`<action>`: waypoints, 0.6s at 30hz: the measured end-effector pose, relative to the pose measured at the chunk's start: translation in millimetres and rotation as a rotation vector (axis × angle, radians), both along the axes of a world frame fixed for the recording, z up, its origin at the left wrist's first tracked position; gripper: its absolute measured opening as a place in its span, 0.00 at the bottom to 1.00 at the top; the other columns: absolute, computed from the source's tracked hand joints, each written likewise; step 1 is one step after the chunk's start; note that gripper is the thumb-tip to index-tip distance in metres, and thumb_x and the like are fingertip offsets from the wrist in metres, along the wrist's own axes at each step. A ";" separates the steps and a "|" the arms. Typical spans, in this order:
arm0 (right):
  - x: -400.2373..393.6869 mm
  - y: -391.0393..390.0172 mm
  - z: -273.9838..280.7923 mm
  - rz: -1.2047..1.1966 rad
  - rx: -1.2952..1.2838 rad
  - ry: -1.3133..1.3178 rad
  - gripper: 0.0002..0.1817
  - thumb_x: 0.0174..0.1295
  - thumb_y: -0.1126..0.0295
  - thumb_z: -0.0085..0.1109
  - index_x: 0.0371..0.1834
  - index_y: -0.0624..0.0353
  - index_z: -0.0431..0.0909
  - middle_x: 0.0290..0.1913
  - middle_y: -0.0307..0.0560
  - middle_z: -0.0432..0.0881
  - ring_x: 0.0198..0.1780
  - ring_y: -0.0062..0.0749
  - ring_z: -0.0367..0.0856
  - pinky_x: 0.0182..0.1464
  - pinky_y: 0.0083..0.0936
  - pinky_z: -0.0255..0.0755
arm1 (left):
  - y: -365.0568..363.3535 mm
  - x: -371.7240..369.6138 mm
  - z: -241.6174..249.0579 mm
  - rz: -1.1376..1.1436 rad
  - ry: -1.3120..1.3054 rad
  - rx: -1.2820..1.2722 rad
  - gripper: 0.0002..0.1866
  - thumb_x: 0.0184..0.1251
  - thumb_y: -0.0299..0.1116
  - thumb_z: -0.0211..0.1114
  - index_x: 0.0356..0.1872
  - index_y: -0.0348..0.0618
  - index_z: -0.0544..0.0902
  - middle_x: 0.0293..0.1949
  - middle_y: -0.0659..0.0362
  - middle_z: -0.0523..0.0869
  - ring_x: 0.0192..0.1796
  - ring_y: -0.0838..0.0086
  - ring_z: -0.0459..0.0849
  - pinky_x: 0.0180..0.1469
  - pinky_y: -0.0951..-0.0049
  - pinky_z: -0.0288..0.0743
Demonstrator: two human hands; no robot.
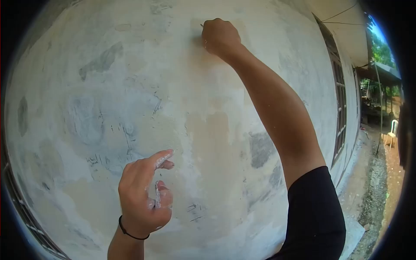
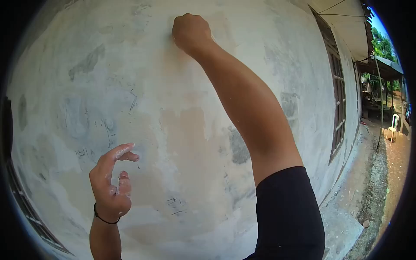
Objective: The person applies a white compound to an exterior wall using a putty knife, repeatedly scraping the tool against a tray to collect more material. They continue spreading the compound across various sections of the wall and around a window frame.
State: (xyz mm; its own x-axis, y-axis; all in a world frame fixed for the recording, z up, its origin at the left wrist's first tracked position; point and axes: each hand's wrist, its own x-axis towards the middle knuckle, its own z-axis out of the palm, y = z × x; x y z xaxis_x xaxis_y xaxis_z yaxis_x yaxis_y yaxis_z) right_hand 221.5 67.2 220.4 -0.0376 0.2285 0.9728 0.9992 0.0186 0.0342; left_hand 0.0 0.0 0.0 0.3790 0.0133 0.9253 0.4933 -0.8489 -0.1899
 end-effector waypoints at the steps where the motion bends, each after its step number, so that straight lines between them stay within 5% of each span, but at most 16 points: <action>1: -10.6 -0.7 -6.2 0.005 0.021 0.041 0.04 0.48 0.75 0.57 0.23 0.57 0.82 0.28 0.49 0.82 0.32 0.41 0.82 0.29 0.29 0.77 | 1.0 0.7 -1.3 -0.004 0.003 0.011 0.30 0.32 0.21 0.44 0.47 0.31 0.76 0.36 0.48 0.83 0.38 0.62 0.84 0.46 0.71 0.74; 5: -54.7 -22.7 -18.4 0.171 0.018 -0.103 0.03 0.42 0.77 0.55 0.21 0.65 0.76 0.23 0.55 0.79 0.27 0.48 0.80 0.26 0.34 0.74 | 4.7 -22.1 -5.2 -0.057 -0.033 0.020 0.30 0.32 0.21 0.44 0.47 0.30 0.76 0.35 0.49 0.82 0.37 0.64 0.84 0.46 0.71 0.74; 9: -50.3 -51.3 -7.7 0.278 0.036 0.046 0.08 0.40 0.77 0.50 0.23 0.65 0.78 0.22 0.56 0.79 0.24 0.46 0.79 0.28 0.34 0.74 | -0.1 -30.0 -9.1 -0.101 -0.057 -0.031 0.30 0.32 0.21 0.44 0.47 0.30 0.76 0.35 0.49 0.83 0.37 0.65 0.84 0.46 0.71 0.74; 11: -64.9 -65.8 -31.1 0.260 0.025 -0.044 0.09 0.45 0.77 0.49 0.26 0.66 0.79 0.22 0.57 0.79 0.23 0.46 0.79 0.29 0.34 0.74 | -2.9 -32.1 -10.0 -0.143 -0.129 -0.034 0.30 0.32 0.21 0.49 0.46 0.38 0.78 0.32 0.55 0.83 0.36 0.66 0.81 0.45 0.70 0.68; 13: -74.7 -44.9 -50.8 0.209 0.198 -0.306 0.04 0.45 0.77 0.54 0.23 0.62 0.79 0.27 0.52 0.81 0.32 0.44 0.81 0.31 0.31 0.77 | -1.5 -39.1 -9.7 -0.141 -0.098 -0.008 0.30 0.31 0.21 0.47 0.47 0.34 0.77 0.34 0.52 0.83 0.37 0.65 0.82 0.46 0.71 0.71; 18: -92.7 14.1 -129.7 0.178 0.273 -0.706 0.05 0.44 0.75 0.55 0.24 0.66 0.76 0.25 0.53 0.79 0.33 0.43 0.80 0.31 0.31 0.77 | -1.6 -48.8 -15.8 -0.157 -0.088 -0.005 0.31 0.31 0.21 0.44 0.47 0.30 0.76 0.35 0.48 0.83 0.38 0.65 0.84 0.47 0.72 0.73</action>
State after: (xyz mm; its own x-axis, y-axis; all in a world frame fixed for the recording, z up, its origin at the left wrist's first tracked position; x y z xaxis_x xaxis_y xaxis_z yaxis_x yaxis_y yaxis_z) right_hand 128.8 81.2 90.7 -0.6832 -0.0835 0.7254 0.7215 0.0755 0.6883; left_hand -48.8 -1.6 -15.8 0.2946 -0.0352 0.9550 0.3695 -0.9174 -0.1478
